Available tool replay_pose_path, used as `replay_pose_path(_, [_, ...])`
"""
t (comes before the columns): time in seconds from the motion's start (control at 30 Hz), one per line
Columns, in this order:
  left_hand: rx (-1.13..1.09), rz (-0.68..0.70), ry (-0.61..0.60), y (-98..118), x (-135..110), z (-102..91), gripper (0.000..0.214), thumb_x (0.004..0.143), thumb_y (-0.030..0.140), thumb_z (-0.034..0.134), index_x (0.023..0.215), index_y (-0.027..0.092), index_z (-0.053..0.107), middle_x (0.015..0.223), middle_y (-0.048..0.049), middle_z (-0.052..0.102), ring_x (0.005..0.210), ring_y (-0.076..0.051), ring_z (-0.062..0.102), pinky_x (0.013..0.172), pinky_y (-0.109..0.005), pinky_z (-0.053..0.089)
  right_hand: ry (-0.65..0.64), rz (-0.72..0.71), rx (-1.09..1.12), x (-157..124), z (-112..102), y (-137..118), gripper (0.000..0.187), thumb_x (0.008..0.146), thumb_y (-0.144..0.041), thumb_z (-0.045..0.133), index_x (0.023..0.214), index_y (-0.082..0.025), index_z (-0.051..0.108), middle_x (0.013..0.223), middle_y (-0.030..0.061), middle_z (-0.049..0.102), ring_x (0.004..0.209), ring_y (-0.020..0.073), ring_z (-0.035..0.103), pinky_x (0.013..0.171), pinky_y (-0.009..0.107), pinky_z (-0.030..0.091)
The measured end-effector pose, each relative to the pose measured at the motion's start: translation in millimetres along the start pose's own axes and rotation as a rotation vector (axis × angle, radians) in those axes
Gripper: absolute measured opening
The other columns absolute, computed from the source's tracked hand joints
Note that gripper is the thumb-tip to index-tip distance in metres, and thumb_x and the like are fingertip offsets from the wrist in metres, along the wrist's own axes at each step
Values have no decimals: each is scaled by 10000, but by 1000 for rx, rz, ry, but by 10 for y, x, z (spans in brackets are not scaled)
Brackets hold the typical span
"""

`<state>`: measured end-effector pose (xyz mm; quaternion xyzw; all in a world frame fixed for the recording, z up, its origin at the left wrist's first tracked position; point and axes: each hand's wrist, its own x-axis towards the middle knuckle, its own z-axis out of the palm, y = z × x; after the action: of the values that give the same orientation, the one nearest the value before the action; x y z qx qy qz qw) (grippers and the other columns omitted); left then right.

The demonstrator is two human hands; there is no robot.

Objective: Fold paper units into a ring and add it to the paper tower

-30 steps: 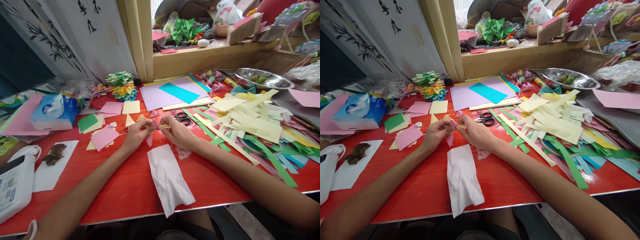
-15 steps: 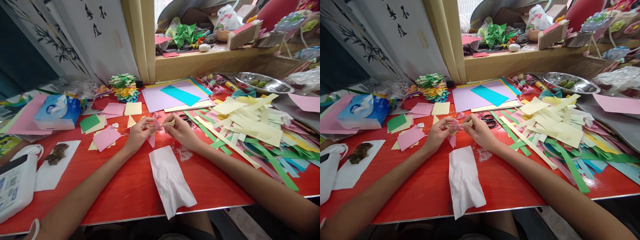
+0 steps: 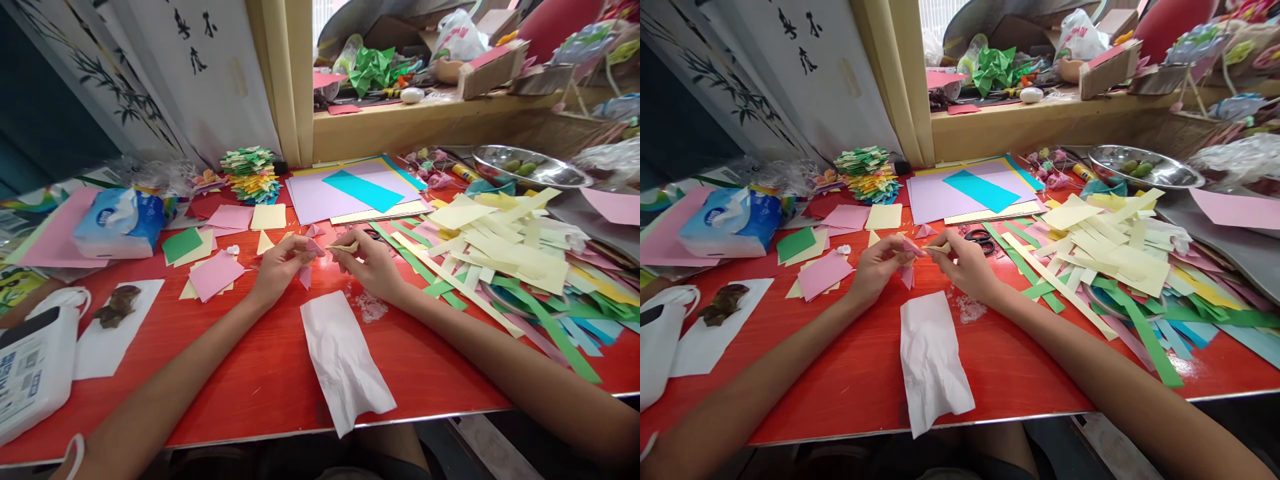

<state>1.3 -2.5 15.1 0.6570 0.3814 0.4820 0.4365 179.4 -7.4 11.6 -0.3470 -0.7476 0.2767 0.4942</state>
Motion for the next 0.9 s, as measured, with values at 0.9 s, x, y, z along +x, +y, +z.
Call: replay_pose_path(0.9, [35, 31, -5, -8, -9, -2, 107, 766, 298, 610, 804, 209, 656, 799, -11, 624, 753, -126, 560, 656, -235, 448, -24, -193, -189, 9, -25, 4, 73, 824, -177, 503, 780, -170, 561, 632, -10, 572, 516, 69, 458, 512, 205, 394])
